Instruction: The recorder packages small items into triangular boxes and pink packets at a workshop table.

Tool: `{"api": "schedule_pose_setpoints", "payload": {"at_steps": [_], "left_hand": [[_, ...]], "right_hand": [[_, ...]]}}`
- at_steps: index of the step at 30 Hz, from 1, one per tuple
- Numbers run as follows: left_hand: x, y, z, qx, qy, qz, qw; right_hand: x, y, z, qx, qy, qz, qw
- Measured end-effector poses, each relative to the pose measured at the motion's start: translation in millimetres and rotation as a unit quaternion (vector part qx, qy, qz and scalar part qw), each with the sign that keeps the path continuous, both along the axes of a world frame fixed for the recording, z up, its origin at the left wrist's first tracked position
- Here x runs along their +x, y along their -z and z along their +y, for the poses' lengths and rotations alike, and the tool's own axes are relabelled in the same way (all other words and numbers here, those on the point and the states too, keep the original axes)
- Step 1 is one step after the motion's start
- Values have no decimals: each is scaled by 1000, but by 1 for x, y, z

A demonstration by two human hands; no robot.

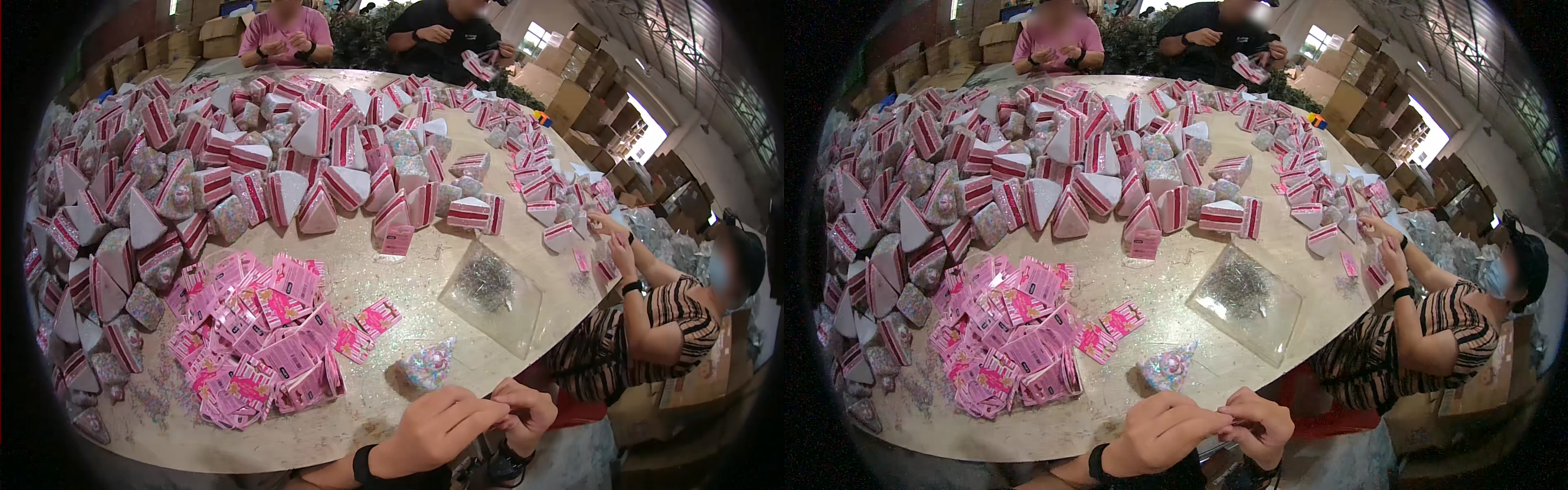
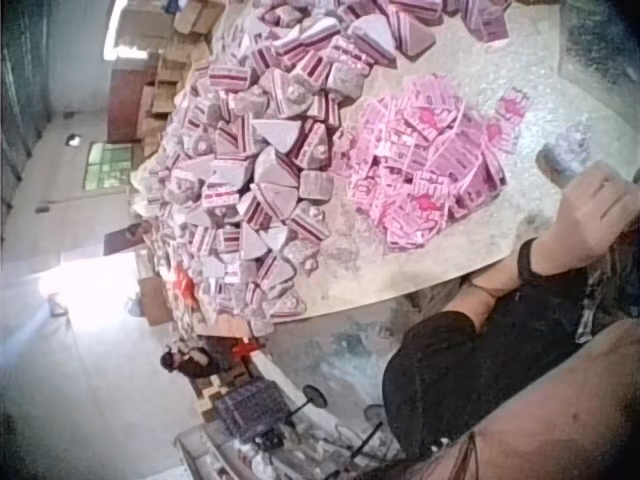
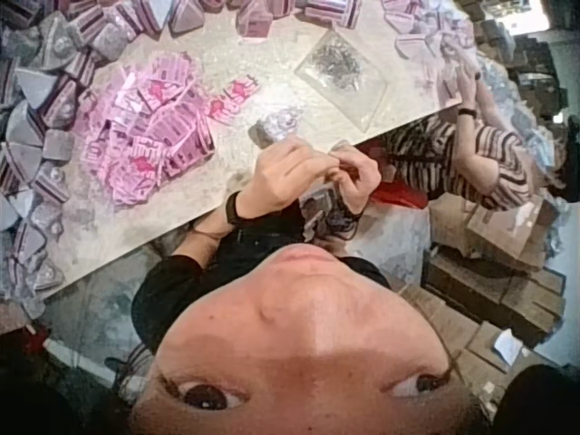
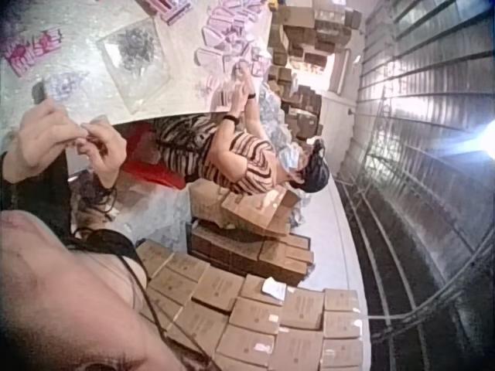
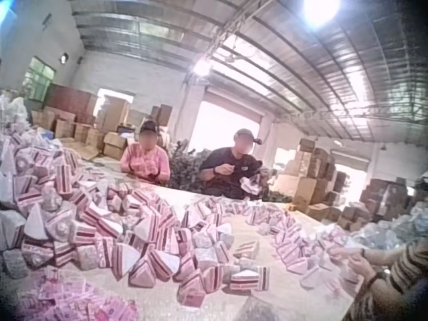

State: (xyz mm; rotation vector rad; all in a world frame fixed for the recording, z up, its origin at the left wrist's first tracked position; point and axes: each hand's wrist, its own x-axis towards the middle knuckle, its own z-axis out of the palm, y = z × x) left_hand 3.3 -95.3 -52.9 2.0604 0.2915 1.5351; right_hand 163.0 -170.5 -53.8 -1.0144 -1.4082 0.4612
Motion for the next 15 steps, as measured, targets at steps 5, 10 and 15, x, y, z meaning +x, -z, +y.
{"api": "schedule_pose_setpoints", "payload": {"at_steps": [5,10,15], "left_hand": [[2,-5,4,-45,27,0,999],[6,-3,6,-42,41,-3,998],[10,2,1,-48,47,-28,997]], "right_hand": [[-1,7,1,6,2,33,999],[-7,24,7,80,73,81,991],[-21,32,15,168,169,54,970]]}}
